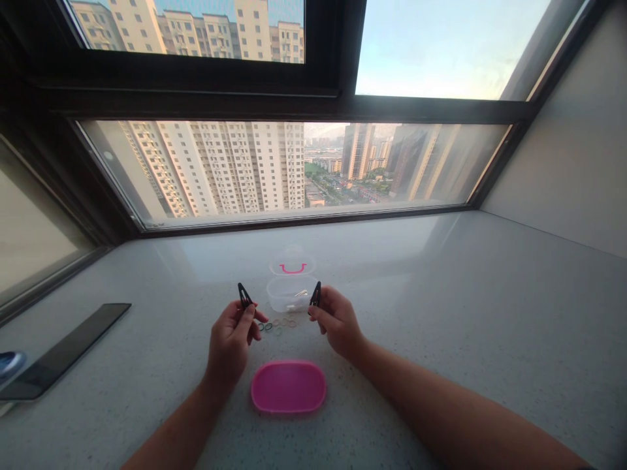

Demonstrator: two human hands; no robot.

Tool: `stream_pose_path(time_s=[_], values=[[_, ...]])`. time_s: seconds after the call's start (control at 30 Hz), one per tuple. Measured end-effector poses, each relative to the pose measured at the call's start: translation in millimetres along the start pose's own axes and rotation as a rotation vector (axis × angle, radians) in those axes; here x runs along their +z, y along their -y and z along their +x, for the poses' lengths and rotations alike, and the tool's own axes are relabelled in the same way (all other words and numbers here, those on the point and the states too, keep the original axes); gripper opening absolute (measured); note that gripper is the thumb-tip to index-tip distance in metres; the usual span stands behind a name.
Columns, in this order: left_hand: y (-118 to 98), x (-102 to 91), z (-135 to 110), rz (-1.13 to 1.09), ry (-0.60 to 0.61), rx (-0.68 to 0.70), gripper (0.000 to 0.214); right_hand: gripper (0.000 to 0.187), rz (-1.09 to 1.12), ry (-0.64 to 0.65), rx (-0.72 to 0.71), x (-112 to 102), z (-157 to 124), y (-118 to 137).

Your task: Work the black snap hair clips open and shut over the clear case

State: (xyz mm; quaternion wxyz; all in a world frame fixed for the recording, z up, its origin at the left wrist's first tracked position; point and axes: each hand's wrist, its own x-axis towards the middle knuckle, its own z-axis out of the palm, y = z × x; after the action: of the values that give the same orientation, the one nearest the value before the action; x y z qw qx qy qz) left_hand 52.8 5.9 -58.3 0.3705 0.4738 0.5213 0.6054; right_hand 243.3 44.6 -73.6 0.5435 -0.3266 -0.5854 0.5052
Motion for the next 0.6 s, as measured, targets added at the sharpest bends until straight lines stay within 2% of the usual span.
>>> stream_pose_path(time_s=[0.37, 0.6], values=[[-0.4, 1.0, 0.2, 0.013, 0.013, 0.0, 0.02, 0.011, -0.023, 0.06, 0.031, -0.5, -1.6, -1.3], [-0.1, 1.5, -0.2, 0.035, 0.099, -0.04, 0.018, 0.008, 0.002, 0.097, 0.058, 0.8, -1.8, 0.4]])
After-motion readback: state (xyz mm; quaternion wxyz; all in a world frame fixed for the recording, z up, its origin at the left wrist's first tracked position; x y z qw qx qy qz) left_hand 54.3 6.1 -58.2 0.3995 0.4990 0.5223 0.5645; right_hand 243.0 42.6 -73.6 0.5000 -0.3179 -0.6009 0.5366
